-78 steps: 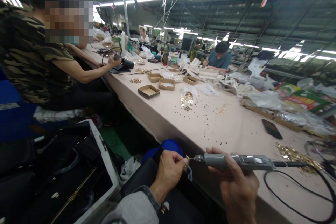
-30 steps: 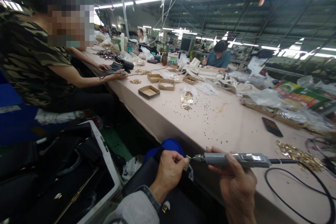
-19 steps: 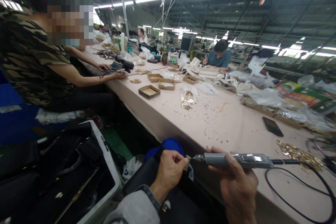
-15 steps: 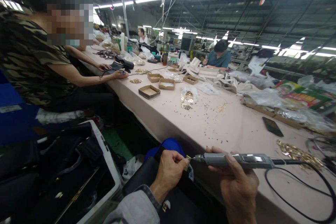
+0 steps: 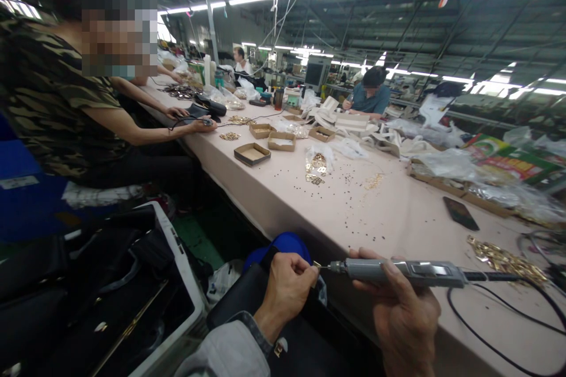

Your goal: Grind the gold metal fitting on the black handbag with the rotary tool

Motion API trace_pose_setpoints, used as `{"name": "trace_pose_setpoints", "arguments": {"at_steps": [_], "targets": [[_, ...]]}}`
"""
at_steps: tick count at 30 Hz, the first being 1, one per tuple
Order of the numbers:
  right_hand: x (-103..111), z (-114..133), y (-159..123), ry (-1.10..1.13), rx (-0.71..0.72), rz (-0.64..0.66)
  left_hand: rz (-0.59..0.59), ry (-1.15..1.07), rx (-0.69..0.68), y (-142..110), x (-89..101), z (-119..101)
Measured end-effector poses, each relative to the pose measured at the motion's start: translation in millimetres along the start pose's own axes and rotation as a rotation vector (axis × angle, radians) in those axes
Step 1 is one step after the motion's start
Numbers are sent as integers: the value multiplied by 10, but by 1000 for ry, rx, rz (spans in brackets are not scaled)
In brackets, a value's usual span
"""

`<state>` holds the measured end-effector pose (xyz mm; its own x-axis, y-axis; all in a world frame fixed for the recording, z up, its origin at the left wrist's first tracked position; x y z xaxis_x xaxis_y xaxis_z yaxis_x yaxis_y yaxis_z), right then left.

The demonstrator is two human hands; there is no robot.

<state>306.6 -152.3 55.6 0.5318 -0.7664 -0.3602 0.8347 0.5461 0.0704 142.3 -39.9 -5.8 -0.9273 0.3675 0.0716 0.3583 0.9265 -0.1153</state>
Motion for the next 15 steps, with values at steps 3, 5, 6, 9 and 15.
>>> {"name": "trace_pose_setpoints", "arguments": {"at_steps": [3, 5, 6, 9, 15], "targets": [[25, -4, 11, -6, 2, 1, -1, -5, 6, 5, -3, 4], [28, -8, 16, -5, 3, 10, -4, -7, 0, 9, -5, 5], [25, -9, 17, -2, 3, 15, -2, -11, -3, 10, -7, 7], [14, -20, 14, 4, -4, 18, 10, -37, -5, 7, -16, 19], [19, -46, -6, 22, -15, 11, 18, -58, -13, -6, -30, 26]]}}
Point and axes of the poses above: each hand's wrist, its own y-axis towards the middle knuckle, its own x-axis out of the back of the hand, z = x × y, the point moved 4 cm from there along y, towards the middle knuckle, and after that the axes turned 6 degrees about -y, right-handed, at the moved point
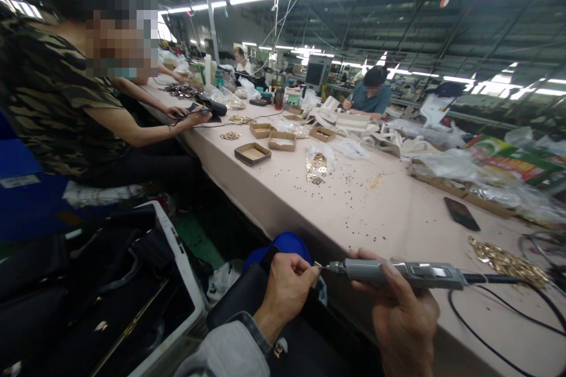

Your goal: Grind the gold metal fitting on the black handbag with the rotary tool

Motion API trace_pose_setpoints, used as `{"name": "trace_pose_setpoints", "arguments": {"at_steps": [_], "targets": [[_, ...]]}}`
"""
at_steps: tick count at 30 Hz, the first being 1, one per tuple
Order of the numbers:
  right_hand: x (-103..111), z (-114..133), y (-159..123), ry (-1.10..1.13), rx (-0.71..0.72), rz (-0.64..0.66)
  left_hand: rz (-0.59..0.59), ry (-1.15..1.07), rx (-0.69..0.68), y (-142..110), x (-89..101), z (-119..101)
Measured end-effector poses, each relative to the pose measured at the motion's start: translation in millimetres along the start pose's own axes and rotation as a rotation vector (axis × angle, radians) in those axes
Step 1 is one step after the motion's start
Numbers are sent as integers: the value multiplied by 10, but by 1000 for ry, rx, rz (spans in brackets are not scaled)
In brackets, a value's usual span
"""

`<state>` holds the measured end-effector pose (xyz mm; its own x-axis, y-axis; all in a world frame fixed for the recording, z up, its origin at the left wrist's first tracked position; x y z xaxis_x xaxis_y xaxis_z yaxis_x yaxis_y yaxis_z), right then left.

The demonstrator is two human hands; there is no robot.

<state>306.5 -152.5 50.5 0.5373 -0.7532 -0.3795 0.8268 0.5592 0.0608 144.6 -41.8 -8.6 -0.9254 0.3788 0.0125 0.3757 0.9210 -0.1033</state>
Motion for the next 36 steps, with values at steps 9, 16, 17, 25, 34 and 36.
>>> {"name": "trace_pose_setpoints", "arguments": {"at_steps": [9, 16, 17, 25, 34, 36], "targets": [[-10, 8, -21, -4, 9, 24, -38, 21, 8, 0, 22, -5], [-9, 23, -16, -7, 10, 14, -38, 25, 8, -22, 38, -49], [-8, 24, -18, -8, 9, 10, -36, 23, 7, -28, 37, -55], [-28, 24, -24, -11, 11, 33, -17, -12, 6, -33, 30, -32], [-41, 64, -33, -23, 27, 39, -36, 28, 15, -40, 52, -32], [-34, 64, -30, -29, 27, 47, -38, 30, 16, -48, 58, -51]]}}
Point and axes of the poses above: each hand's wrist, its own y-axis towards the middle knuckle, its own x-axis out of the back of the hand, z = x × y, the point moved 4 cm from there along y, towards the middle knuckle, and after that the axes turned 6 degrees about -y, right-handed, at the moved point
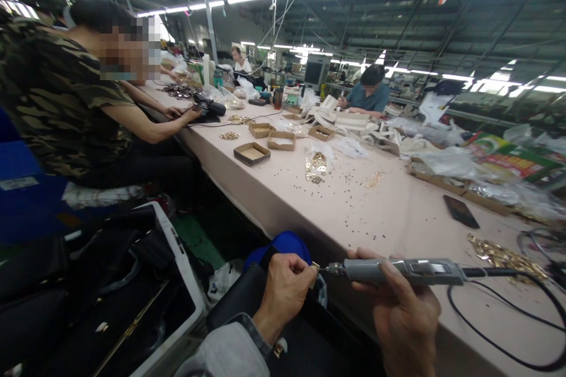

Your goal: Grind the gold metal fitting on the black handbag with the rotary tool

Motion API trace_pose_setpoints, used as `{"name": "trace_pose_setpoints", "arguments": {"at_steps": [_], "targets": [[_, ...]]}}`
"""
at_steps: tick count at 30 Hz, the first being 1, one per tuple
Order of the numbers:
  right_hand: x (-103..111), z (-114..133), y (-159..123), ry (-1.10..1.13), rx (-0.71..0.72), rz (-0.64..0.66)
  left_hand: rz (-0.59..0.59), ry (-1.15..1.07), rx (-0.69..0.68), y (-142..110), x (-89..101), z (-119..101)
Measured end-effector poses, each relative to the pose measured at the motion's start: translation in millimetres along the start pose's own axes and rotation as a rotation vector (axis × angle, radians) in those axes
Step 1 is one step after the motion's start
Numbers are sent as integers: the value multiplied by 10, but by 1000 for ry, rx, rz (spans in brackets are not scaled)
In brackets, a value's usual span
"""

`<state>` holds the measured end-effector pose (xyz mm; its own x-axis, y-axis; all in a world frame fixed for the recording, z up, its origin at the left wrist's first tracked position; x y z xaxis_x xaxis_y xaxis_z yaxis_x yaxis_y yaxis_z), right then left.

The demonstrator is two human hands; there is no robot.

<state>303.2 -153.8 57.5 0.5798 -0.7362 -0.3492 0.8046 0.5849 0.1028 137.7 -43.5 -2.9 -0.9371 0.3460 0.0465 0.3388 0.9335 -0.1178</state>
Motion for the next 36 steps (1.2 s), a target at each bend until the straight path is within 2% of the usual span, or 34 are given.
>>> {"name": "trace_pose_setpoints", "arguments": {"at_steps": [12, 26, 31, 36], "targets": [[8, -3, 3, 29, -10, -31, 15, -30, -17, 0, 11, -1], [4, -1, 30, 6, -4, 3, 36, -52, -23, -39, 9, -29], [-38, 44, 35, -45, 24, 87, 45, -48, -25, -45, 12, -33], [-174, 207, -77, -158, 82, 191, 52, -64, -38, -43, 24, -28]]}}
Point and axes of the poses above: each hand's wrist, its own y-axis towards the middle knuckle, its own x-axis out of the back of the hand, z = x × y, the point moved 4 cm from there along y, towards the middle knuckle, and after that the axes turned 6 degrees about -y, right-handed, at the moved point
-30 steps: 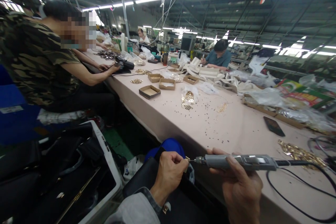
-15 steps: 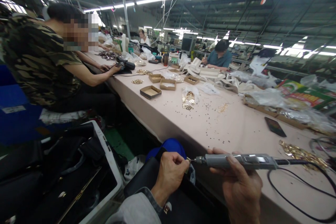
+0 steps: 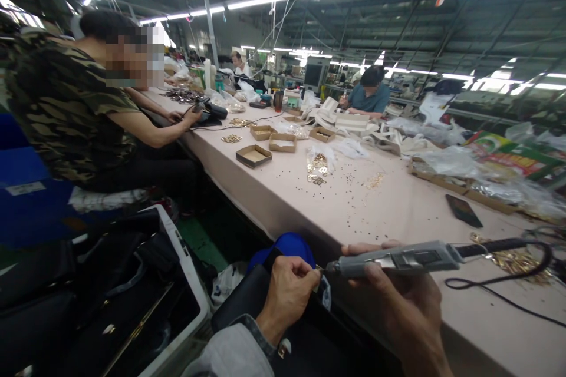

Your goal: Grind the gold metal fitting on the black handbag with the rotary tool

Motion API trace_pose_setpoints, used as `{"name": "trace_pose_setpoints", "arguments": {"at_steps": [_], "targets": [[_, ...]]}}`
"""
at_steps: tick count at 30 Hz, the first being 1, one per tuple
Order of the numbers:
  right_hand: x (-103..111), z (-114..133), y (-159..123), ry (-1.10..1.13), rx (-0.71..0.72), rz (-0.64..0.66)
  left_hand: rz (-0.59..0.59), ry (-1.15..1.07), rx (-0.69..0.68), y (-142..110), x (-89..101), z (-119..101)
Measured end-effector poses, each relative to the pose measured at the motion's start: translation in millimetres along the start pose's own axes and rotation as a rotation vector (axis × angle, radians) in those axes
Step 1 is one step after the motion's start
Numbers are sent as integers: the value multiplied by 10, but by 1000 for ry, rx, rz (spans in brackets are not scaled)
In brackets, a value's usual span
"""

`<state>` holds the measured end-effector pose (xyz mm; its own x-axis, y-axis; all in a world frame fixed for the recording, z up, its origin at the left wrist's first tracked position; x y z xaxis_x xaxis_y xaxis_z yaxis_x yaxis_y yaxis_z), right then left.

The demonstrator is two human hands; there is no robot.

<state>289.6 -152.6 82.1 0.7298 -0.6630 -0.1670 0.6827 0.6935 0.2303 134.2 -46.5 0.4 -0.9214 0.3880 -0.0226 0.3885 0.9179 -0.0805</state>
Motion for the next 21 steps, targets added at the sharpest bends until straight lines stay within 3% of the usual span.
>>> {"name": "trace_pose_setpoints", "arguments": {"at_steps": [4, 12, 16, 21], "targets": [[-56, 95, -39, -62, -14, 110, 6, 4, -11, -7, -3, 10], [51, 21, 81, -128, 3, 381, 43, 46, -4, -18, -31, 28], [0, 105, 42, -212, 10, 430, 43, 64, -6, -7, -45, 9], [-36, 75, 27, -185, 17, 362, 39, 84, 11, -20, -65, 4]]}}
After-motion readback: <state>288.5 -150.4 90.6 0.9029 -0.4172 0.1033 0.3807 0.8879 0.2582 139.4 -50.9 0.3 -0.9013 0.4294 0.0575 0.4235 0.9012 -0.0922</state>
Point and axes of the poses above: each hand's wrist, its own y-axis towards the middle knuckle, its own x-axis out of the back of the hand, z = x × y, the point moved 4 cm from there along y, towards the middle knuckle, and after that the axes turned 6 degrees about -y, right-handed, at the moved point
